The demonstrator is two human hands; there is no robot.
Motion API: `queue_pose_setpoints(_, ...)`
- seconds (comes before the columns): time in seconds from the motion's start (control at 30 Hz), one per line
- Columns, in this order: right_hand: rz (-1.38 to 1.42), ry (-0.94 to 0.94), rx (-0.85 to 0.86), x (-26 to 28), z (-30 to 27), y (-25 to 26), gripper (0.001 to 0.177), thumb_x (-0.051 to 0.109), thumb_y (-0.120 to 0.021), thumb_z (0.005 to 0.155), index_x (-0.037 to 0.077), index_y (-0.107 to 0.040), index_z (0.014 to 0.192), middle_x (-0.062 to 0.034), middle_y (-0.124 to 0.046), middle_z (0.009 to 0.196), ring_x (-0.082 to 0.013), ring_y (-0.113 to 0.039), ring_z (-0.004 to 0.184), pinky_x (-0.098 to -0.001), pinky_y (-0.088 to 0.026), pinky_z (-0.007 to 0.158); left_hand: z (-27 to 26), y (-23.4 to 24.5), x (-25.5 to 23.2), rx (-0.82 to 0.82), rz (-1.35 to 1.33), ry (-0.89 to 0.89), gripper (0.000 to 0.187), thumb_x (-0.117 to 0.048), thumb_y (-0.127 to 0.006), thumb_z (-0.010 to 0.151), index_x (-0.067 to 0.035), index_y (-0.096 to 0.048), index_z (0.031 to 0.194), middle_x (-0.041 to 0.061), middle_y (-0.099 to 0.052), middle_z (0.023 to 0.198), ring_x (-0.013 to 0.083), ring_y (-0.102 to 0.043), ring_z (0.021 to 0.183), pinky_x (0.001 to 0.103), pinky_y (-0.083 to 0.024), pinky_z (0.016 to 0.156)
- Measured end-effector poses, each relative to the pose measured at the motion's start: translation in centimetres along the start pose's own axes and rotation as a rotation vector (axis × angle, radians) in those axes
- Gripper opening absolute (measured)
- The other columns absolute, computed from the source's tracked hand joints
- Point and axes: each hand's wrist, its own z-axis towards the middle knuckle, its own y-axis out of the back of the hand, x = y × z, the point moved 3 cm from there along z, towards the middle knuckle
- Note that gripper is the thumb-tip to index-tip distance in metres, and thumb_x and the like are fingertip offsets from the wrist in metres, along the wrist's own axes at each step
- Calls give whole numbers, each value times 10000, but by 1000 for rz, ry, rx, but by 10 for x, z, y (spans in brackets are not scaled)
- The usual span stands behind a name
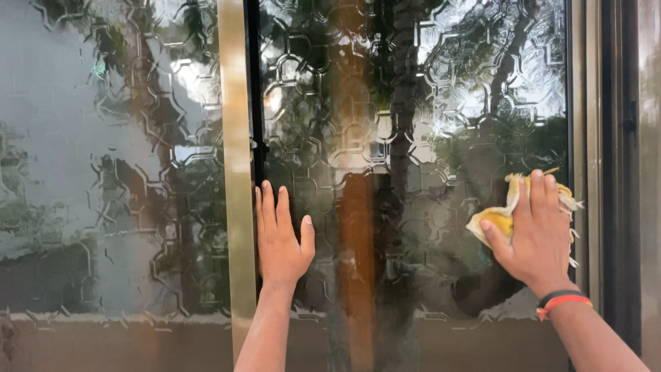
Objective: The person wipes a textured glass window with a yellow cloth, moving the cloth in circular and vertical motions across the surface. The person uses both hands to hold the cloth and apply pressure while cleaning the window.
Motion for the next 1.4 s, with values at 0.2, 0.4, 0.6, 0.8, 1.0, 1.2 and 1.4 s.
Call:
queue_pose_setpoints(0.2, -23, -17, -55, 7, 69, -11, 871, 508, -587, 952, -105, -420, 1548, -323, -360, 1640, -476, -276, 1565, -608, -287, 1217, 1, 0, -1, -22, 16, -1, 652, -230, -606, 937, 30, -412, 1502, 281, -293, 1636, 482, -262, 1525, 552, -265, 1230)
queue_pose_setpoints(0.4, 36, 55, -39, 90, 127, -27, 826, 495, -586, 939, -81, -438, 1512, -281, -344, 1636, -439, -270, 1547, -585, -309, 1179, 3, 1, -3, -40, 32, -18, 659, -226, -618, 922, 35, -417, 1492, 291, -301, 1623, 485, -262, 1520, 564, -259, 1228)
queue_pose_setpoints(0.6, 161, 303, 36, 196, 109, -23, 817, 495, -606, 875, -5, -439, 1499, -217, -343, 1613, -370, -267, 1532, -550, -334, 1131, 2, 2, -3, -2, 4, 17, 666, -220, -622, 926, 36, -410, 1503, 290, -289, 1636, 492, -261, 1522, 558, -251, 1230)
queue_pose_setpoints(0.8, 246, 401, 129, 246, 96, -23, 808, 504, -623, 856, 44, -439, 1493, -177, -330, 1621, -347, -266, 1514, -529, -328, 1107, 2, 5, -3, 4, -64, 16, 628, -210, -576, 991, 40, -381, 1533, 297, -248, 1663, 494, -256, 1535, 561, -249, 1248)
queue_pose_setpoints(1.0, 488, 302, 185, 252, 106, -33, 805, 497, -573, 926, -5, -394, 1530, -189, -288, 1667, -367, -200, 1563, -576, -246, 1165, -33, 38, -42, 13, -396, 151, 645, -229, -522, 1045, 109, -306, 1549, 343, -184, 1687, 511, -252, 1557, 547, -230, 1249)
queue_pose_setpoints(1.2, 915, 150, 385, 243, 110, -39, 746, 539, -360, 999, 108, -351, 1608, -103, -284, 1725, -298, -57, 1644, -621, -12, 1231, -27, 68, -105, -45, -390, -156, 613, -299, -490, 1097, 66, -316, 1559, 288, -330, 1665, 477, -324, 1583, 564, -204, 1338)
queue_pose_setpoints(1.4, 1091, 101, 540, 234, 120, -33, 720, 526, -155, 1038, 118, -367, 1592, -65, -284, 1709, -273, -11, 1620, -568, 58, 1227, 35, 35, -115, -181, -685, 54, 577, -322, -431, 1133, 45, -333, 1567, 262, -429, 1615, 433, -434, 1526, 524, -322, 1308)
